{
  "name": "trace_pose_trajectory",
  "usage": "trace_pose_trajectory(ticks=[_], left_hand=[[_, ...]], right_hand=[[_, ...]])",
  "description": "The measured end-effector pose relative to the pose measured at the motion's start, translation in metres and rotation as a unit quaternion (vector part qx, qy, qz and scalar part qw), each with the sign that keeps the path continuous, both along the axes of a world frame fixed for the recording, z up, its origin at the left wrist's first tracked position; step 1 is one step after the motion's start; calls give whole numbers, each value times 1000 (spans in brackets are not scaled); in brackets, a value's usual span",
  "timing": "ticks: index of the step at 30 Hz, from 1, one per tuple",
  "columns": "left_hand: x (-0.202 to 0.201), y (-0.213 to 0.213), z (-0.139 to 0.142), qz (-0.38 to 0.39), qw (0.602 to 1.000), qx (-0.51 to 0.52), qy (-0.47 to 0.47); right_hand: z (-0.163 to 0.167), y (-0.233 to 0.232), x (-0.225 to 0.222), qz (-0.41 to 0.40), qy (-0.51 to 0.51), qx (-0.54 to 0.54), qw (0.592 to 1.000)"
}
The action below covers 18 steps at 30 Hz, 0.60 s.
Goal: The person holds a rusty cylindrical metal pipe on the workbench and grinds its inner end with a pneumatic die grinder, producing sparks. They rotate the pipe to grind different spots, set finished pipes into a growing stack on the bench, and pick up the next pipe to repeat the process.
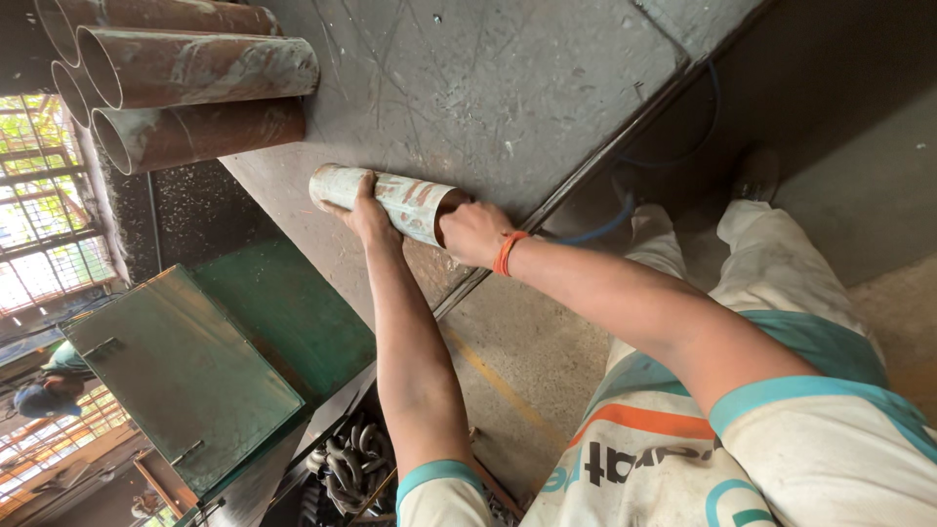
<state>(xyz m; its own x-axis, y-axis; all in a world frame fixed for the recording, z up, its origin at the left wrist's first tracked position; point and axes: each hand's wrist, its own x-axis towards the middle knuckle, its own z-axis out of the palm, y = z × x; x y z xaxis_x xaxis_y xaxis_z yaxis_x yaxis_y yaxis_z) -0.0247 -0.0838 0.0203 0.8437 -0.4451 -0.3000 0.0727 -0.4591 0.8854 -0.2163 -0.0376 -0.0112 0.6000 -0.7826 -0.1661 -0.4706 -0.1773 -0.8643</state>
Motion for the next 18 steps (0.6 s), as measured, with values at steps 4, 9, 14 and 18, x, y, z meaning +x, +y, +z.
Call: trace_pose_trajectory(ticks=[4, 9, 14, 18], left_hand=[[-1, -1, 1, 6, 1000, -9, 14], [0, 1, 0, -4, 1000, -7, 0], [2, 0, -1, 2, 1000, -11, 7], [5, 0, -2, 3, 1000, -24, 7]], right_hand=[[-2, 0, 4, 22, -3, 6, 1000], [-4, 1, 5, 21, 5, 28, 999], [-3, 0, 4, -15, 13, -4, 1000], [1, 1, -2, 5, 28, -5, 1000]])
